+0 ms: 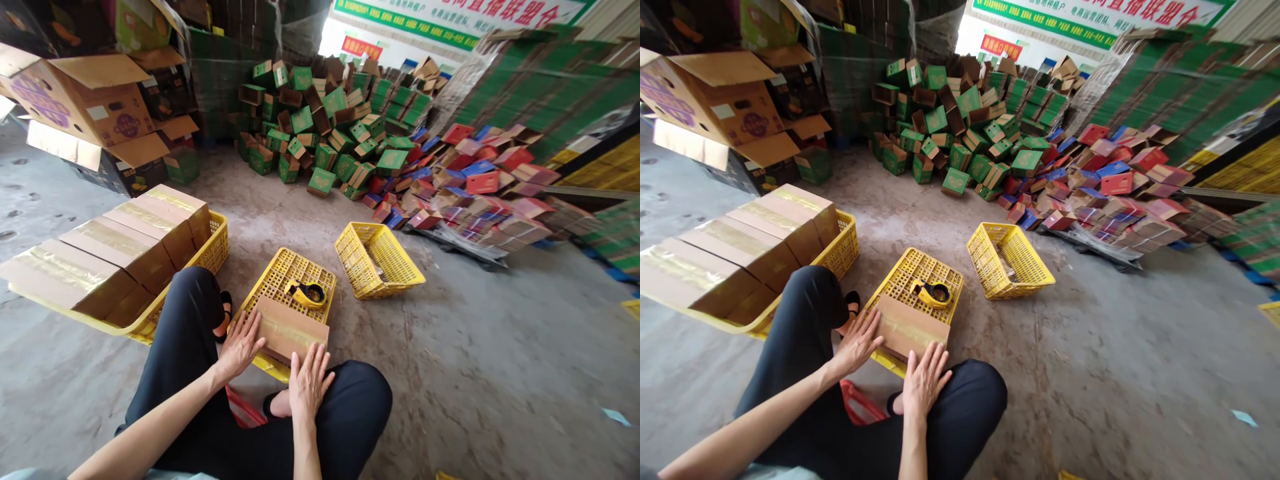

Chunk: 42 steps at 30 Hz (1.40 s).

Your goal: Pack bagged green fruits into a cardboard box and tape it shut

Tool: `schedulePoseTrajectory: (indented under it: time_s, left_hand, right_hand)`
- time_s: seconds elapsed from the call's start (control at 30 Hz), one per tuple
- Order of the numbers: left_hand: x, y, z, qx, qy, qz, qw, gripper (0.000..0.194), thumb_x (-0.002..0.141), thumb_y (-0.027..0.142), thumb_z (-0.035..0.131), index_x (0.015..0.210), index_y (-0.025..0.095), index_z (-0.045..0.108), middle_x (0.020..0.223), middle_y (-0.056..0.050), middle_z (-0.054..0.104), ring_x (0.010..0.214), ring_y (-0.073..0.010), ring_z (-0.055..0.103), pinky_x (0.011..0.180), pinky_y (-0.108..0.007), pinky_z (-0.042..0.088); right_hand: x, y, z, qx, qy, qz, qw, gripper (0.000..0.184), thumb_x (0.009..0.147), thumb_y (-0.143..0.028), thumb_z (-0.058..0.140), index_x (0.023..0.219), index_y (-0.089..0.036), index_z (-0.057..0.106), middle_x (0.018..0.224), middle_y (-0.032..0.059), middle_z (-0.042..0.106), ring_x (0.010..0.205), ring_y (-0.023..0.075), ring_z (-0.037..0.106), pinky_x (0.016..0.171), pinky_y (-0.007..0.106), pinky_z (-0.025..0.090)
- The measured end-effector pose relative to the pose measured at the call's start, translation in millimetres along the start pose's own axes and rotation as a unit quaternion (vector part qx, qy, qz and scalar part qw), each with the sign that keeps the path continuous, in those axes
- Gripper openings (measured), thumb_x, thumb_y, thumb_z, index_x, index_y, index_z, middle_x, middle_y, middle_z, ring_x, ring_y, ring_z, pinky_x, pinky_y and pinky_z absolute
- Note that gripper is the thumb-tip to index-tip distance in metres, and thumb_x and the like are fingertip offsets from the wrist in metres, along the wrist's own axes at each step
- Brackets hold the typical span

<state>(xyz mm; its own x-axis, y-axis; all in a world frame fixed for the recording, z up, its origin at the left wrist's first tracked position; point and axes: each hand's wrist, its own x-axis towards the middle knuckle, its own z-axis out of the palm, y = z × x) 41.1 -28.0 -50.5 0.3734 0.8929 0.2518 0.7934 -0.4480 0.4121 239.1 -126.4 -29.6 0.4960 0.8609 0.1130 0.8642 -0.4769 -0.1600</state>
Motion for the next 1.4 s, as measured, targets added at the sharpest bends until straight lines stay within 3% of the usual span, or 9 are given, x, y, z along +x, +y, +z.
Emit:
schedulePoseTrajectory:
  time_s: [0.13,0.3,0.47,0.63,0.87,1.03,1.17,1.33,1.4]
  left_hand:
    - [-5.3,11.5,5.8,-0.001,0.009,0.029,1.000,0.065,0.109,0.054,0.034,0.161,0.015,0.041,0.169,-0.016,0.034,0.160,-0.0356,0.024,0.124,-0.054,0.032]
    - [-0.7,31.8,12.8,-0.002,0.011,0.076,0.997,0.057,0.109,0.053,0.040,0.155,0.022,0.052,0.164,-0.015,0.044,0.155,-0.0359,0.036,0.125,-0.060,0.029]
    - [25.2,35.6,19.6,-0.018,-0.005,0.083,0.996,0.067,0.108,0.058,0.037,0.158,0.015,0.046,0.160,-0.017,0.049,0.150,-0.0335,0.044,0.120,-0.054,0.039]
    - [51.9,28.0,23.5,-0.022,-0.023,0.090,0.995,0.063,0.108,0.059,0.036,0.160,0.025,0.044,0.162,-0.011,0.047,0.150,-0.0309,0.044,0.121,-0.054,0.038]
    - [79.6,12.7,23.9,-0.006,0.002,0.059,0.998,0.059,0.106,0.060,0.042,0.155,0.028,0.052,0.163,-0.010,0.047,0.152,-0.0337,0.041,0.122,-0.058,0.035]
    - [93.9,2.9,20.2,-0.036,0.020,0.052,0.998,0.054,0.110,0.051,0.038,0.149,0.020,0.058,0.152,-0.012,0.059,0.150,-0.0296,0.043,0.122,-0.051,0.039]
    - [93.5,1.4,20.2,-0.075,0.024,0.050,0.996,0.053,0.109,0.049,0.038,0.146,0.017,0.060,0.147,-0.013,0.062,0.150,-0.0285,0.043,0.124,-0.048,0.038]
    - [87.4,3.2,18.7,-0.126,-0.017,-0.109,0.986,0.056,0.109,0.053,0.035,0.155,0.024,0.050,0.158,-0.015,0.050,0.132,-0.0278,0.063,0.106,-0.040,0.053]
    - [87.2,2.6,17.4,-0.145,-0.048,-0.154,0.976,0.058,0.109,0.053,0.032,0.158,0.024,0.045,0.155,-0.017,0.053,0.124,-0.0294,0.068,0.099,-0.041,0.056]
  right_hand:
    - [-8.9,-15.5,12.2,0.015,0.031,-0.087,0.996,0.070,0.107,-0.058,0.029,0.159,-0.013,0.045,0.168,0.0246,0.033,0.156,0.0426,0.030,0.121,0.070,0.025]
    - [-2.4,-41.6,24.4,0.059,0.011,-0.198,0.978,0.056,0.108,-0.032,0.031,0.164,-0.026,0.035,0.169,0.0131,0.037,0.156,0.0329,0.035,0.123,0.060,0.031]
    - [31.4,-55.0,30.6,0.055,0.002,-0.216,0.975,0.060,0.104,-0.029,0.039,0.164,-0.027,0.034,0.166,0.0116,0.042,0.154,0.0323,0.039,0.122,0.059,0.032]
    - [61.2,-50.6,28.2,0.028,-0.011,-0.202,0.979,0.059,0.103,-0.035,0.042,0.162,-0.029,0.039,0.168,0.0098,0.037,0.155,0.0343,0.036,0.123,0.064,0.026]
    - [86.7,-26.4,10.1,-0.024,-0.011,-0.137,0.990,0.059,0.107,-0.046,0.035,0.162,-0.025,0.040,0.169,0.0120,0.036,0.155,0.0357,0.035,0.122,0.064,0.028]
    - [103.4,5.6,4.3,-0.010,0.006,-0.042,0.999,0.065,0.107,-0.054,0.026,0.159,-0.020,0.046,0.166,0.0155,0.041,0.153,0.0388,0.037,0.118,0.065,0.034]
    - [106.3,18.0,6.3,0.088,0.012,0.036,0.995,0.071,0.107,-0.056,0.020,0.155,-0.014,0.052,0.161,0.0235,0.046,0.125,0.0356,0.066,0.096,0.047,0.055]
    - [107.4,19.1,0.7,0.118,-0.025,0.141,0.983,0.085,0.104,-0.064,0.013,0.157,-0.004,0.042,0.112,0.0268,0.076,0.081,0.0337,0.077,0.070,0.043,0.057]
    - [110.4,22.7,-4.3,0.114,-0.028,0.150,0.982,0.092,0.103,-0.066,0.007,0.149,0.000,0.052,0.091,0.0244,0.079,0.070,0.0341,0.076,0.063,0.042,0.055]
